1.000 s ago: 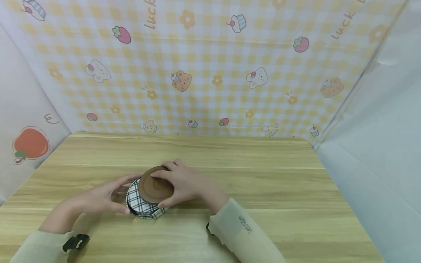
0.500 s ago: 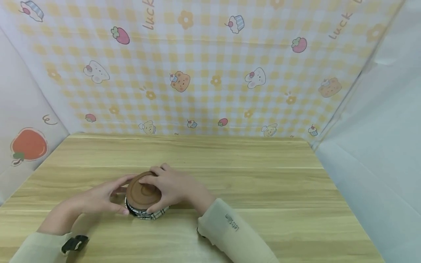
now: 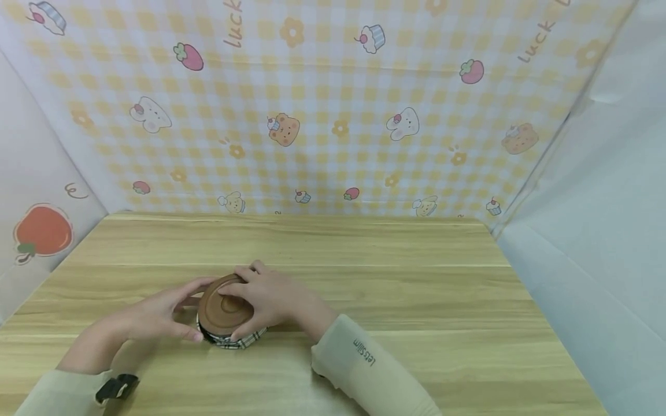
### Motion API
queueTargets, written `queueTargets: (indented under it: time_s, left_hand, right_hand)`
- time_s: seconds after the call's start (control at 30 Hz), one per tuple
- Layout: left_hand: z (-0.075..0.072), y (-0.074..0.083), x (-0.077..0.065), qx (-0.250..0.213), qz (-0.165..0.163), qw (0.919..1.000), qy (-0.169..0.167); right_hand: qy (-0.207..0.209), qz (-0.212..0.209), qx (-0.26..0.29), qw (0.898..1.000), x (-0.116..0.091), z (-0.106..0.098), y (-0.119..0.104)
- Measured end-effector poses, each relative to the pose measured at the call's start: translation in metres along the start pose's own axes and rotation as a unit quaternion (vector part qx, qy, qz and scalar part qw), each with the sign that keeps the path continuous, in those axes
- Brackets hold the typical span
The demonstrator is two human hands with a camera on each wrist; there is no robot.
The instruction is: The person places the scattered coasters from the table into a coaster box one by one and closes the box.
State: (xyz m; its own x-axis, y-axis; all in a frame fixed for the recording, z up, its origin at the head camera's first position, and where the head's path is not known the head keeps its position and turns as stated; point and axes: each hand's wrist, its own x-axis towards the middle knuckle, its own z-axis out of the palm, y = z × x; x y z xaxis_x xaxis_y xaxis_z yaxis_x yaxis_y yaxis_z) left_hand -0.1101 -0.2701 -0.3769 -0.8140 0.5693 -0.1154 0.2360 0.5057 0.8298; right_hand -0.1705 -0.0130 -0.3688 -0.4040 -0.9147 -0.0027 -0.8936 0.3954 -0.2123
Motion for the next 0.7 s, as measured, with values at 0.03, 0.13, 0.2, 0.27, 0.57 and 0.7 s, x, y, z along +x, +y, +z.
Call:
queueTargets:
  time_s: [0.03,0.13,0.2,0.27,0.57,0.7]
  left_hand:
    - [0.0,0.0,0.0,0.0,0.0,1.0,0.0]
    - [0.001,0.0,0.001,0.004,-0.006,1.0,0.001]
    - [0.001,-0.001,0.001,0.007,-0.007,0.9999,0.003]
    - [0.002,-0.001,0.001,0.008,-0.008,0.9999,0.004]
    - [-0.002,0.002,-0.001,0.017,0.001,0.9999,-0.003]
    - [-0.002,0.004,-0.001,0.033,-0.021,0.9992,0.008]
  right_hand:
    - [-0.003,0.002,0.002,1.0,0.0,0.0,0.0]
    - [-0.008,0.006,0.01,1.0,-0.002,-0.001,0.0]
    - [-0.008,0.007,0.014,1.0,-0.002,-0.001,0.0]
    - [-0.007,0.007,0.019,1.0,-0.002,0.0,0.001]
    - [-0.005,0.002,0.035,0.999,-0.004,-0.001,0.003]
    - [-0.012,0.009,0.055,0.998,-0.012,-0.004,0.011]
